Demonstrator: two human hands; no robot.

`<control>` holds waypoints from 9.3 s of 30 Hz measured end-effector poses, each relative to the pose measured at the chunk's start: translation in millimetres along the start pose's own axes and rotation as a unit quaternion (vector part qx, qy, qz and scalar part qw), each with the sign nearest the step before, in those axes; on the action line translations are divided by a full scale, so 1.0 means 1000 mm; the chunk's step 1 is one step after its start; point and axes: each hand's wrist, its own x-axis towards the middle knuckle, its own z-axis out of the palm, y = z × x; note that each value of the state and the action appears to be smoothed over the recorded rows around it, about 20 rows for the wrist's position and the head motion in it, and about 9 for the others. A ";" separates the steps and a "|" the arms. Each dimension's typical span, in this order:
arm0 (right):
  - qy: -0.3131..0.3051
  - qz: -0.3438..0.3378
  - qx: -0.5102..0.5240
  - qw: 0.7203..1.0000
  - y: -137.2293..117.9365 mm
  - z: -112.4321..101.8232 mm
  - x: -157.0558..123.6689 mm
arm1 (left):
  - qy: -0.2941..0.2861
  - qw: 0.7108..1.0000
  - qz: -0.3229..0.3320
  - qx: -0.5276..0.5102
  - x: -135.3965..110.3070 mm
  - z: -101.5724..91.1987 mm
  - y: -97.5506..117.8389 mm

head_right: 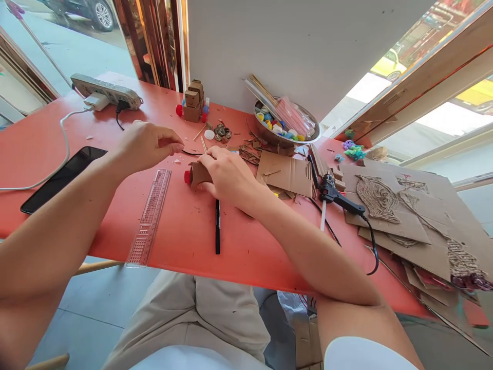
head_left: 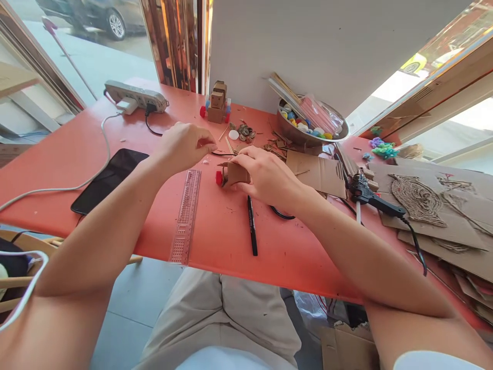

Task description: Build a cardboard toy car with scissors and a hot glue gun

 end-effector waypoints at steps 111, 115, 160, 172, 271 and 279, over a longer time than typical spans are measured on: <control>0.091 0.000 0.055 0.994 0.019 -0.027 -0.019 | -0.232 0.728 -0.136 -0.631 -0.029 0.045 0.049; 0.087 0.000 0.044 0.995 0.018 -0.027 -0.019 | -0.219 0.721 -0.156 -0.638 -0.029 0.045 0.051; 0.200 0.070 0.095 0.973 0.001 0.017 0.005 | -0.180 0.716 -0.159 -0.655 -0.027 0.045 0.040; 0.245 0.053 0.101 0.963 -0.002 0.029 0.006 | -0.090 0.684 -0.195 -0.697 -0.027 0.045 0.048; 0.232 -0.034 0.088 0.968 0.021 0.028 -0.001 | -0.045 0.797 -0.138 -0.586 -0.025 0.044 0.051; 0.163 -0.111 0.133 0.971 0.026 0.011 -0.003 | -0.150 0.821 -0.090 -0.544 -0.018 0.027 0.043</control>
